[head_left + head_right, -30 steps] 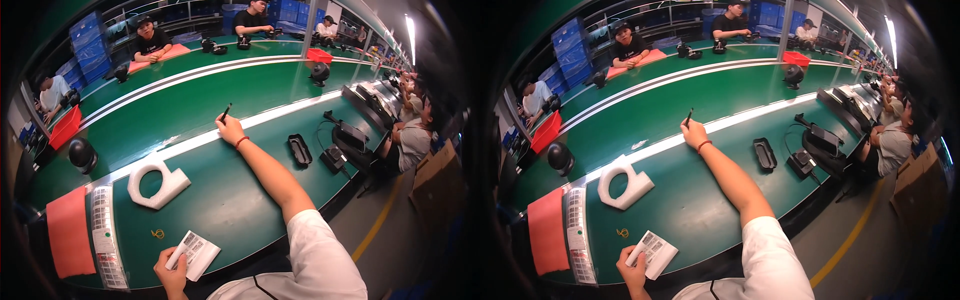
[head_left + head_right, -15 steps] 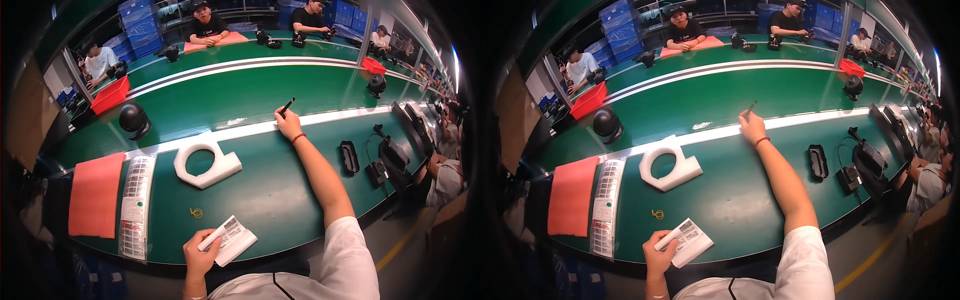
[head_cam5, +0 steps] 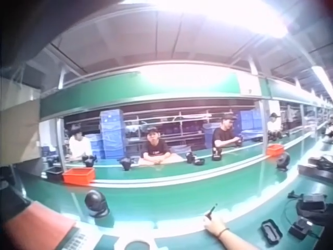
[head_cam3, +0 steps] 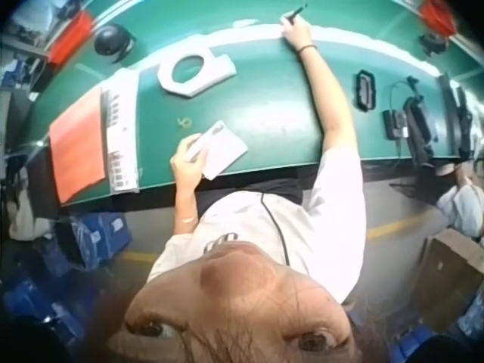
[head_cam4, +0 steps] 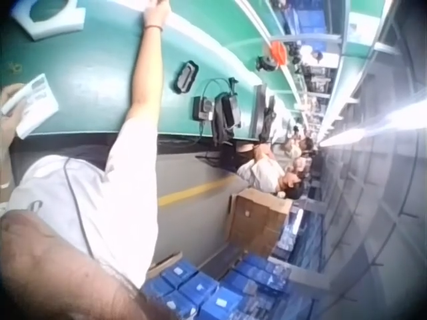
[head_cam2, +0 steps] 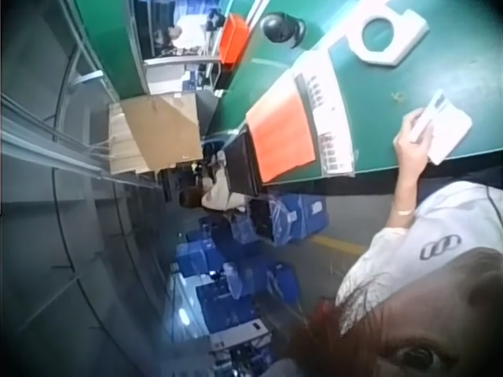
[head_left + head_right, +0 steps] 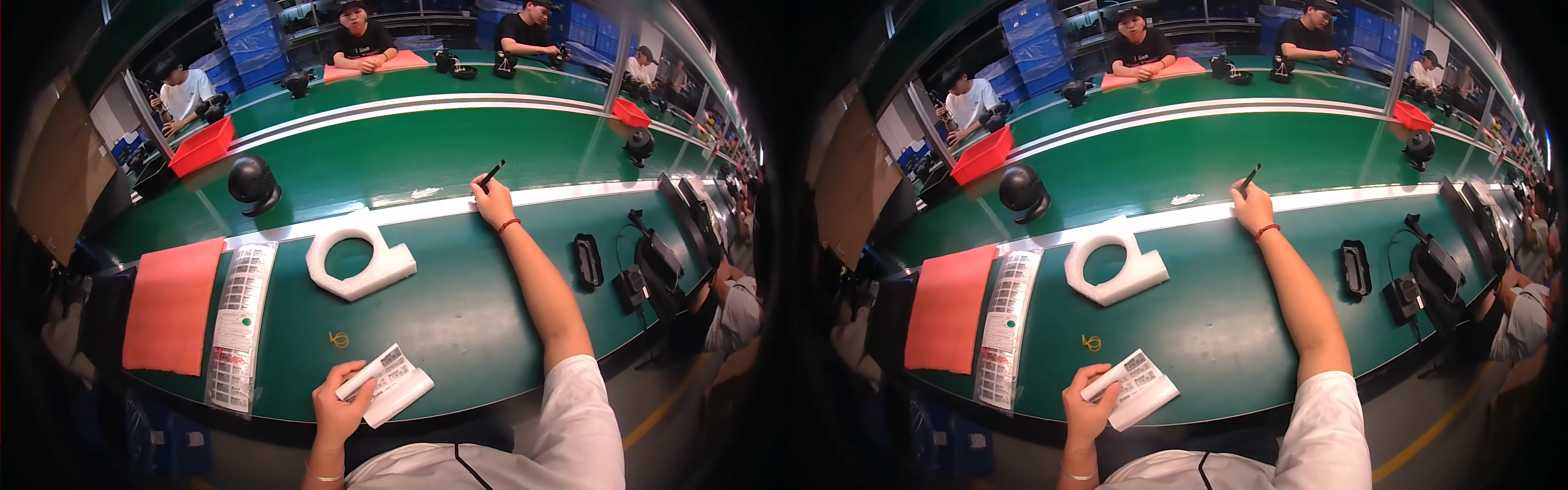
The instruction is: Labeling and inspecting lamp components on an assembly line.
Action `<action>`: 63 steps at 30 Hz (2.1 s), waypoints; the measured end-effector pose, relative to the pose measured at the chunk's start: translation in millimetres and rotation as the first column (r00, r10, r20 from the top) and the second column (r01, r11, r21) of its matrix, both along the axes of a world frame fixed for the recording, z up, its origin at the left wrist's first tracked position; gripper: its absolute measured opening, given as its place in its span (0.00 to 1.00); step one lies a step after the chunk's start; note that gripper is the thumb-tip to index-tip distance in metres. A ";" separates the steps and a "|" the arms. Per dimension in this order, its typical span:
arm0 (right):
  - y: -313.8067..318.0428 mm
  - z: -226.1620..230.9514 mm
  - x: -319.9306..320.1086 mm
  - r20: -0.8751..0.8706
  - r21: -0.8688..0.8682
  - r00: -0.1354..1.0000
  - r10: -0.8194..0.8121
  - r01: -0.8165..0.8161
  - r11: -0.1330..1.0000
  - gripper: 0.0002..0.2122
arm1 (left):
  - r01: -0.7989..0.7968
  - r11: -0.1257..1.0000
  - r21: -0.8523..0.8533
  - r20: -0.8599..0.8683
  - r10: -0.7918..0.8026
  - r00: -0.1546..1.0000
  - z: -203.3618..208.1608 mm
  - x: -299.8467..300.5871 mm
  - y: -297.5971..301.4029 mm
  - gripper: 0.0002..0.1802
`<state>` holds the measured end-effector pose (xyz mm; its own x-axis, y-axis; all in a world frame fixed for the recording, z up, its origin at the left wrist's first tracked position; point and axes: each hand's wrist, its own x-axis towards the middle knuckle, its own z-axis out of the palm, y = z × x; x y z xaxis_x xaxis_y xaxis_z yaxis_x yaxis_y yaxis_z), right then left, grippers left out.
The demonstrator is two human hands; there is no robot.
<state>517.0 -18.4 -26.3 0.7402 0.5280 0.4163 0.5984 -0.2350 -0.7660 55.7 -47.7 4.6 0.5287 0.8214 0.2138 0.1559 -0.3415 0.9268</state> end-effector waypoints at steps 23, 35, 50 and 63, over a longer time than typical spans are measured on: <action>4.7 -12.5 4.5 -0.143 0.147 0.984 0.105 -0.084 0.986 0.12 | -0.317 0.834 0.452 0.067 0.322 0.944 0.0 -0.7 27.1 0.26; -51.0 -5.9 -23.6 -0.401 0.326 0.900 0.172 -0.035 0.945 0.04 | -0.633 0.773 -0.042 -0.376 0.575 0.727 -61.9 -271.3 10.1 0.12; -96.6 17.5 -125.6 -0.671 0.211 0.740 0.050 0.126 0.969 0.06 | -0.405 0.803 -0.437 -0.252 0.323 0.912 -107.7 -305.2 93.7 0.16; -80.5 31.0 -154.8 -0.297 0.111 0.935 -0.196 0.238 0.965 0.08 | 0.125 0.825 -0.551 0.020 -0.137 0.990 -95.9 -143.9 205.9 0.19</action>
